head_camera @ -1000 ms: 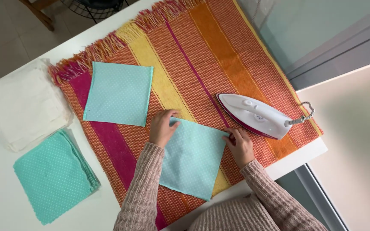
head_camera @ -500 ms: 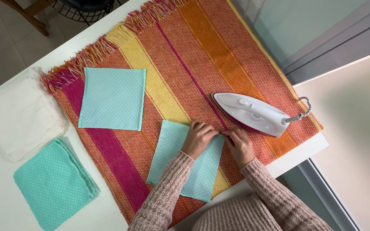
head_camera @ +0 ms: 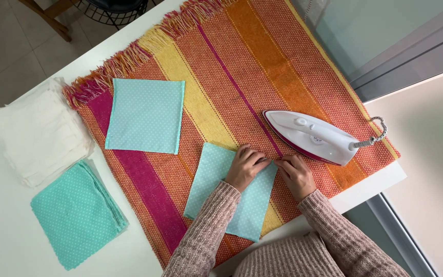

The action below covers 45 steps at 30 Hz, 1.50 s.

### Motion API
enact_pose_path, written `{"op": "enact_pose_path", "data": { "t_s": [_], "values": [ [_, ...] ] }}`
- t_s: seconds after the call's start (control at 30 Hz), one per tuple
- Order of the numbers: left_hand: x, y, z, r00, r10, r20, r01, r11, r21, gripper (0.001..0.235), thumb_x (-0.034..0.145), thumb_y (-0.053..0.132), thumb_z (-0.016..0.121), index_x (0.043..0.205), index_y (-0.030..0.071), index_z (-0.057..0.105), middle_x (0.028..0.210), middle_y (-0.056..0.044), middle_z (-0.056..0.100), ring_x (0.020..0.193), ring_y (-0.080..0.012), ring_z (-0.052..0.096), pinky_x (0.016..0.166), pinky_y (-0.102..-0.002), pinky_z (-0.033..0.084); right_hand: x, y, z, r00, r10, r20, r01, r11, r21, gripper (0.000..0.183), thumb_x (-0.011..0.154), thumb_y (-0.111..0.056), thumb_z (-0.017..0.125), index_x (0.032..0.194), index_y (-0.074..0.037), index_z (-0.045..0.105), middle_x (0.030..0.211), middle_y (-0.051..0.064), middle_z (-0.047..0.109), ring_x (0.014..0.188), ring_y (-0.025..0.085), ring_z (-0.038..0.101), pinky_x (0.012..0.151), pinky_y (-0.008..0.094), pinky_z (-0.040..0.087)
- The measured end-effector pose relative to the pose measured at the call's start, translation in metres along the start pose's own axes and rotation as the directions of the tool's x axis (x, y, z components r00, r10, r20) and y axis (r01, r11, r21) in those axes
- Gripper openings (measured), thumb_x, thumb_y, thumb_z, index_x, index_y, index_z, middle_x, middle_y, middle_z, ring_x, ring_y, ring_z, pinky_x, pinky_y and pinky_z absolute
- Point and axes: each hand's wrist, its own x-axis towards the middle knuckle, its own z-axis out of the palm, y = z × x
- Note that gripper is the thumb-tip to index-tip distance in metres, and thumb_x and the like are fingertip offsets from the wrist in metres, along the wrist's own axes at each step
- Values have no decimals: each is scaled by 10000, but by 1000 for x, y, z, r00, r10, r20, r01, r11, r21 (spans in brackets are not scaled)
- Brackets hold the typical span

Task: The person irons a stack of light blue polka-dotted cloths on a colorful striped mat. They use a white iron to press each cloth, folding them in half and smoothing the edges before stacking them on the table.

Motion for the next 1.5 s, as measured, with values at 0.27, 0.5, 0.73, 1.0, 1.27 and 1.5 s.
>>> {"op": "enact_pose_path", "data": {
  "t_s": [0.27,0.5,0.73,1.0,1.27,1.5],
  "values": [
    [17,3,-17,999,17,-35,-17,1000,-9,147,1018,134,614,981,203,739,959,0,624,951,-169,619,1046,-455,474,81,-13,-79,976,-213,-38,191,930,-313,120,929,-145,697,1033,-85,704,980,118,611,846,318,615,723,422,526],
    [5,1,-9,999,35,21,-36,998,49,157,1031,142,592,1041,218,730,952,2,608,958,-146,602,1050,-456,474,155,1,-125,643,511,571,-284,851,-442,515,953,-557,613,1199,-107,658,986,205,753,814,374,757,722,445,637],
    [3,-1,-6,999,23,30,-24,1000,17,150,1026,145,596,1050,224,721,965,-16,603,976,-179,600,1047,-482,469,104,6,-161,568,573,590,-184,788,-588,633,818,-750,560,1203,-265,687,873,160,788,836,372,781,744,479,618],
    [13,0,-14,964,8,265,-31,996,82,466,796,52,803,1193,286,735,1088,46,701,1018,-169,568,1074,-426,427,48,2,-181,553,445,705,-52,862,-504,542,876,-665,552,1111,-184,643,819,74,790,553,187,776,478,303,650],
    [14,1,-17,961,-6,277,-16,997,76,486,796,2,773,1190,283,731,1089,32,706,993,-171,583,1066,-436,446,37,6,-173,564,430,705,-56,872,-487,502,888,-635,565,1071,-175,647,832,79,787,541,184,771,438,291,644],
    [-12,-10,15,994,7,112,-8,1000,6,287,1044,120,477,1188,246,691,1080,-7,599,1041,-181,581,1074,-469,403,-2,32,-150,688,430,584,-80,845,-528,481,817,-708,609,989,-260,636,793,44,796,691,273,784,662,396,630]
  ]
}}
